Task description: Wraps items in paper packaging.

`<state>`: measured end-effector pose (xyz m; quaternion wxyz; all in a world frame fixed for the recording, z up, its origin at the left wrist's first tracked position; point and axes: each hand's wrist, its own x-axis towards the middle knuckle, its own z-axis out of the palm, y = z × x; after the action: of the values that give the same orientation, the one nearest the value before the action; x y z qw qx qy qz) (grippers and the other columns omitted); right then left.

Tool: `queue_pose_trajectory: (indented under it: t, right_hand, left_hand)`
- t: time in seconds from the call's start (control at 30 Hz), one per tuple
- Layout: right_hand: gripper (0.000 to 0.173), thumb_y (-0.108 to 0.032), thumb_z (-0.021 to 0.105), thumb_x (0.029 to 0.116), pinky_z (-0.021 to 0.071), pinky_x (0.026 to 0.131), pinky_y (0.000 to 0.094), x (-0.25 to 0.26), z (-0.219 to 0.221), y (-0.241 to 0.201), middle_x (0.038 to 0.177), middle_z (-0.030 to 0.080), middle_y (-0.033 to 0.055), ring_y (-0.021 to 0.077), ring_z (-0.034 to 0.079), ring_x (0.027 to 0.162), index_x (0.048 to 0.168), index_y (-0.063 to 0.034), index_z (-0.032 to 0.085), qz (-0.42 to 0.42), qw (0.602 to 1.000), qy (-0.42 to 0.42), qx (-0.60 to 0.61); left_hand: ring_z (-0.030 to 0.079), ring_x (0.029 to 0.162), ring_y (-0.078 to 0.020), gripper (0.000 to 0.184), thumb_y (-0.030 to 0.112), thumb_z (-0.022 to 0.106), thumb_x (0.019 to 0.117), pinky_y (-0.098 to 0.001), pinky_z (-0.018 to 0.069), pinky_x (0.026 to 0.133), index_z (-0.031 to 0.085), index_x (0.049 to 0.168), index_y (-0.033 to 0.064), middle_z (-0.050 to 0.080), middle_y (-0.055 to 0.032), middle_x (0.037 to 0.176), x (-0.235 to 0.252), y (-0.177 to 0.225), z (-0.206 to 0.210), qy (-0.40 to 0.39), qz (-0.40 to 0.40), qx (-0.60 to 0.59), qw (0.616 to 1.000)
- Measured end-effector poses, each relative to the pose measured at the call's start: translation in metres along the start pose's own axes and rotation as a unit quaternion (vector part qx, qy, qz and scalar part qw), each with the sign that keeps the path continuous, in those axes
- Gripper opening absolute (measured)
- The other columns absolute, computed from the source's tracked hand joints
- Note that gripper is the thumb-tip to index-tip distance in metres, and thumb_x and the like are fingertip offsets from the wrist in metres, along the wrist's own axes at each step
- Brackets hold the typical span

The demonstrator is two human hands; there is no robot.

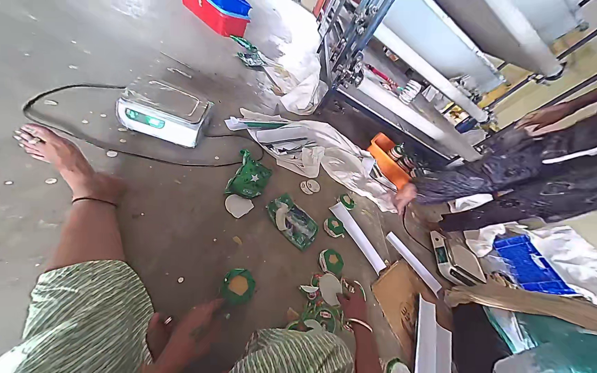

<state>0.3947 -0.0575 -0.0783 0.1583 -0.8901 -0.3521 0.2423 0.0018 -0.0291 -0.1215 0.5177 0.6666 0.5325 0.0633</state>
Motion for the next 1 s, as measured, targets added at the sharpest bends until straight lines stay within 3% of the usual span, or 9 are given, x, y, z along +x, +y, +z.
queue_pose_trajectory:
  t: [0.1,0.17,0.23,0.27,0.37,0.43,0.57,0.8,1.0]
  right_hand:
    - [0.057,-0.002,0.069,0.0914,0.0571,0.09,0.0521,-0.055,0.021,-0.043,0.12,0.069,0.0274,0.0376,0.072,0.101,0.144,0.0074,0.047,-0.191,0.979,-0.029,0.067]
    - [0.039,-0.004,0.067,0.0921,0.0572,0.091,0.0539,-0.098,0.058,-0.064,0.114,0.074,0.0227,0.0379,0.074,0.099,0.128,0.0086,0.064,-0.398,0.917,-0.02,0.014]
    - [0.028,-0.006,0.07,0.0858,0.0583,0.093,0.0515,-0.123,0.097,-0.075,0.107,0.079,0.0102,0.0286,0.078,0.093,0.113,-0.0034,0.077,-0.565,0.825,0.025,-0.019]
    - [0.04,-0.007,0.075,0.0786,0.0543,0.098,0.0548,-0.132,0.106,-0.078,0.116,0.077,0.0101,0.0292,0.076,0.101,0.118,-0.0037,0.075,-0.585,0.811,-0.006,-0.025]
    - [0.107,-0.019,0.09,0.0714,0.0391,0.112,0.0625,-0.129,0.104,-0.09,0.152,0.047,0.0297,0.0462,0.05,0.137,0.153,0.0135,0.03,-0.445,0.866,-0.229,-0.004]
    - [0.109,-0.012,0.081,0.0842,0.0461,0.11,0.0529,-0.12,0.111,-0.101,0.153,0.045,0.0295,0.0396,0.053,0.136,0.16,0.0075,0.005,-0.301,0.899,-0.302,0.097]
    - [0.077,-0.002,0.064,0.0976,0.0551,0.093,0.0444,-0.099,0.13,-0.128,0.118,0.069,0.0282,0.0314,0.072,0.1,0.159,0.0039,0.019,-0.161,0.93,-0.293,0.156]
    - [0.08,-0.005,0.07,0.0943,0.0572,0.086,0.0479,-0.057,0.154,-0.139,0.114,0.072,0.0224,0.0318,0.072,0.094,0.159,-0.0012,0.024,-0.117,0.955,-0.234,0.14]
    - [0.083,-0.007,0.073,0.0925,0.0564,0.089,0.0475,-0.047,0.163,-0.132,0.117,0.07,0.0209,0.0314,0.072,0.097,0.159,-0.0024,0.023,-0.107,0.961,-0.233,0.103]
  left_hand:
    - [0.067,0.109,-0.032,0.041,0.02,0.038,0.1114,-0.0473,0.0517,0.097,0.054,0.14,-0.0053,0.067,-0.0244,0.123,-0.007,0.027,0.016,-0.036,-0.015,-0.287,0.957]
    - [0.068,0.109,-0.0287,0.049,0.029,0.027,0.1131,-0.0444,0.0548,0.093,0.047,0.145,-0.0028,0.065,-0.022,0.128,-0.007,0.04,0.02,-0.048,-0.071,-0.441,0.893]
    - [0.069,0.097,-0.0209,0.034,0.016,0.046,0.1085,-0.0382,0.0577,0.085,0.055,0.136,-0.0037,0.068,-0.0167,0.117,-0.007,0.043,0.019,0.045,-0.088,-0.485,0.869]
    - [0.068,0.097,-0.0193,0.034,0.005,0.054,0.1027,-0.0364,0.0563,0.085,0.057,0.135,-0.0044,0.068,-0.0172,0.117,-0.008,0.037,0.017,0.094,-0.089,-0.471,0.873]
    - [0.067,0.107,-0.0225,0.036,-0.004,0.063,0.0952,-0.0393,0.054,0.095,0.061,0.131,-0.0037,0.068,-0.0199,0.121,-0.01,0.006,0.015,0.177,-0.106,-0.412,0.888]
    - [0.066,0.109,-0.0238,0.035,-0.003,0.063,0.0954,-0.0406,0.0529,0.096,0.062,0.13,-0.004,0.067,-0.0208,0.122,-0.013,-0.002,0.016,0.185,-0.122,-0.407,0.886]
    - [0.064,0.113,-0.0233,0.033,-0.001,0.054,0.102,-0.0387,0.0505,0.099,0.059,0.134,-0.005,0.065,-0.0218,0.128,0.0,0.015,0.011,0.169,-0.094,-0.411,0.891]
    - [0.068,0.097,-0.0271,0.054,-0.005,0.065,0.0936,-0.0391,0.056,0.087,0.045,0.143,-0.0085,0.065,-0.0266,0.121,0.048,0.013,0.0,0.25,-0.079,-0.347,0.9]
    - [0.065,0.11,-0.0361,0.038,-0.003,0.056,0.0952,-0.0472,0.0526,0.097,0.065,0.132,-0.0002,0.062,-0.0273,0.129,0.067,-0.008,0.02,0.233,-0.051,-0.203,0.95]
